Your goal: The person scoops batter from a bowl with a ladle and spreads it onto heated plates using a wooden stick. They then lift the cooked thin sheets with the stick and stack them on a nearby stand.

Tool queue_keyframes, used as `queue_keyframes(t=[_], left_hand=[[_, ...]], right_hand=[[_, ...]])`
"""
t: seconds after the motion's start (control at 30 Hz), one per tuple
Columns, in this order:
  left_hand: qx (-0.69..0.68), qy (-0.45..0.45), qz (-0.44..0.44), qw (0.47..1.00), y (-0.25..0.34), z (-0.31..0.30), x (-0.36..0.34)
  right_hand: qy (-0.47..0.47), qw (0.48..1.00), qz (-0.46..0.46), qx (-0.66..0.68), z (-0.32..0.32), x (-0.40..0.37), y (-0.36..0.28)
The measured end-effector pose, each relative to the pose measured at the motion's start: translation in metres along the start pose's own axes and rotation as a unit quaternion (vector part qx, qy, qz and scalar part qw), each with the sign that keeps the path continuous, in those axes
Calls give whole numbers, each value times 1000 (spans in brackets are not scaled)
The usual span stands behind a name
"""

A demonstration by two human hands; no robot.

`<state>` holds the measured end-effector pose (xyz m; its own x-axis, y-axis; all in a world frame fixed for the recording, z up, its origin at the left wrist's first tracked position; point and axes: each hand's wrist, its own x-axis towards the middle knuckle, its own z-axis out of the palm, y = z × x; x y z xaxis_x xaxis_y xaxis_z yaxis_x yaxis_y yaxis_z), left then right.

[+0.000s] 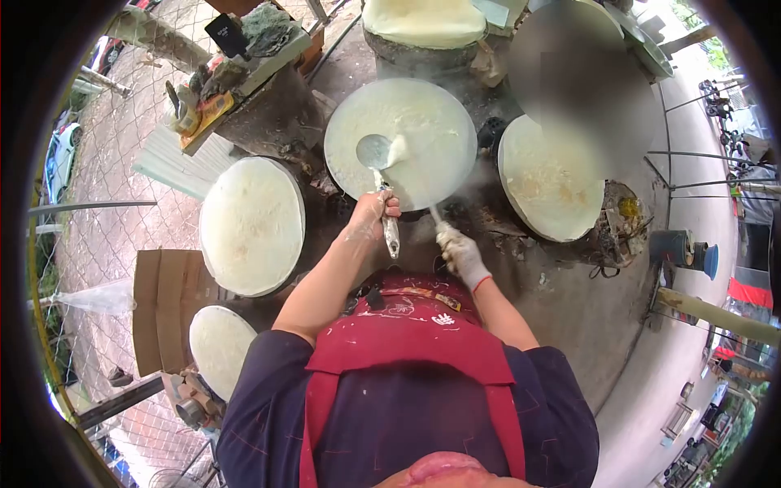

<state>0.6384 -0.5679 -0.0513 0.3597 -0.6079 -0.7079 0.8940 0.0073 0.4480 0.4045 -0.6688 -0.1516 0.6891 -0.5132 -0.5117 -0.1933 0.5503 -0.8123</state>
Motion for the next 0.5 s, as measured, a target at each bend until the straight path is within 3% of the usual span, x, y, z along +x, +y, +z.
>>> queue_keyframes(t=[0.03, 0.13, 0.17, 0.2, 0.23, 0.27, 0.3, 0.33, 0.37, 0.4, 0.47, 0.5], left_hand=[[-39, -12, -1, 999, -1, 1, 0], [-204, -67, 4, 977, 9, -12, -18], [-98, -42, 44, 993, 24, -9, -48], [-274, -390, -35, 878, 25, -65, -30], [-451, -442, -140, 762, 33, -52, -68], [-421, -408, -112, 802, 31, -71, -81], [-279, -310, -32, 908, 31, -79, -98], [-105, -272, 73, 954, 28, -76, -107], [-27, -288, 94, 953, 34, -73, -112], [-53, -285, 67, 955, 41, -68, -118], [-161, -290, 39, 943, 46, -42, -132], [-178, -285, 38, 941, 37, -37, -133]], right_hand=[[-1, 995, 91, -41, 36, -27, -40], [-38, 981, 191, 3, 60, -33, -64], [-41, 988, 147, 8, 50, -31, -63], [-40, 994, 99, 12, 34, -26, -61], [-4, 998, 60, 26, 33, -34, -80], [30, 999, 20, 38, 31, -43, -98], [52, 994, 39, -88, 26, -40, -97], [66, 973, 61, -214, 17, -31, -89], [-38, 934, -199, -294, -15, 1, -26], [-155, 985, -43, -65, -21, -2, -26], [-71, 968, -59, -235, -19, -33, -68], [-27, 975, -112, -188, -40, -33, -65]])
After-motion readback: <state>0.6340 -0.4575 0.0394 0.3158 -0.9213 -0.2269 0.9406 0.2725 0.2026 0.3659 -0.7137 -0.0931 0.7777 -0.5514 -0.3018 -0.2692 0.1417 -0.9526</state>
